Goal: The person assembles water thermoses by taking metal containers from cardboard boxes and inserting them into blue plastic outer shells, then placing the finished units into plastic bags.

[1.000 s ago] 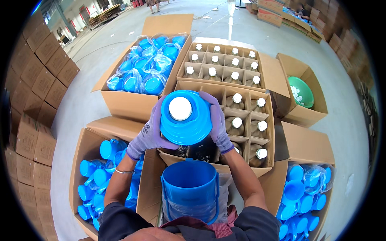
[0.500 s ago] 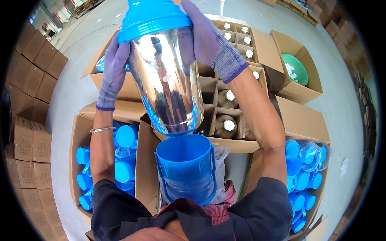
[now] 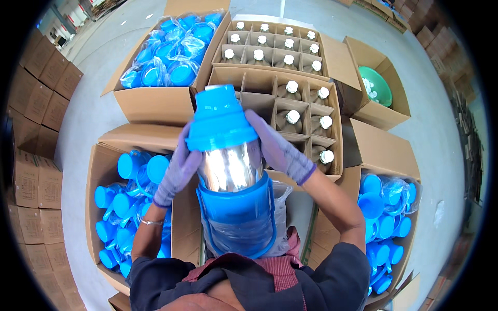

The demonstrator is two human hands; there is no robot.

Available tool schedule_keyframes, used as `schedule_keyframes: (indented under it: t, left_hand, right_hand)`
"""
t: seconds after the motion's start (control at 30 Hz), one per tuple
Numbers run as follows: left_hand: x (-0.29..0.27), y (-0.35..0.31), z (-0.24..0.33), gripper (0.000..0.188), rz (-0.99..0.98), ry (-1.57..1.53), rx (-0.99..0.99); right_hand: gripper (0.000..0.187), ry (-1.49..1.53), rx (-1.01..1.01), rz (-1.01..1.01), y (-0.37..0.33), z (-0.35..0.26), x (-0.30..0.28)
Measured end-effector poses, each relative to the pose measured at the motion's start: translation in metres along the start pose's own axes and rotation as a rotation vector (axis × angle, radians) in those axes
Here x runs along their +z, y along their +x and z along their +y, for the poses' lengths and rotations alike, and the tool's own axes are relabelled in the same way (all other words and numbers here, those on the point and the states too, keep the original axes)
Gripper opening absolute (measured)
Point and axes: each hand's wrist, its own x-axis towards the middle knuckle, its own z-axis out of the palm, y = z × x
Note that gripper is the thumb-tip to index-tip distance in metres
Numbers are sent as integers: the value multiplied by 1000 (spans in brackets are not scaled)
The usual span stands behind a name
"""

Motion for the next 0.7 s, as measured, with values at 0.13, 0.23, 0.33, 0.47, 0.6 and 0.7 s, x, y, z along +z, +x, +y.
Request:
schedule_keyframes:
  t: [0.13,0.23,0.33,0.47,0.6,0.7]
  left_hand:
    - [16,-36,-3,86,-102,-83,-95]
    - [21,-59,-21,83,-140,-1,-26]
    - [16,-66,-31,66,-181,-28,-27]
    - [-4,-31,-40,58,-283,-179,-152]
    - [17,-1,-47,64,-223,-440,-71]
    - [35,-18,-27,63,-147,-265,-186]
  right_hand:
    - [64,-347,72,155,-43,30,-6]
    - [67,-493,109,198,-62,48,-4]
    - [73,-521,150,259,-78,56,4]
    - [74,-763,142,158,-72,20,-12]
    - [73,-631,-70,250,-32,-13,28]
    - [72,-797,-75,307,-14,21,32]
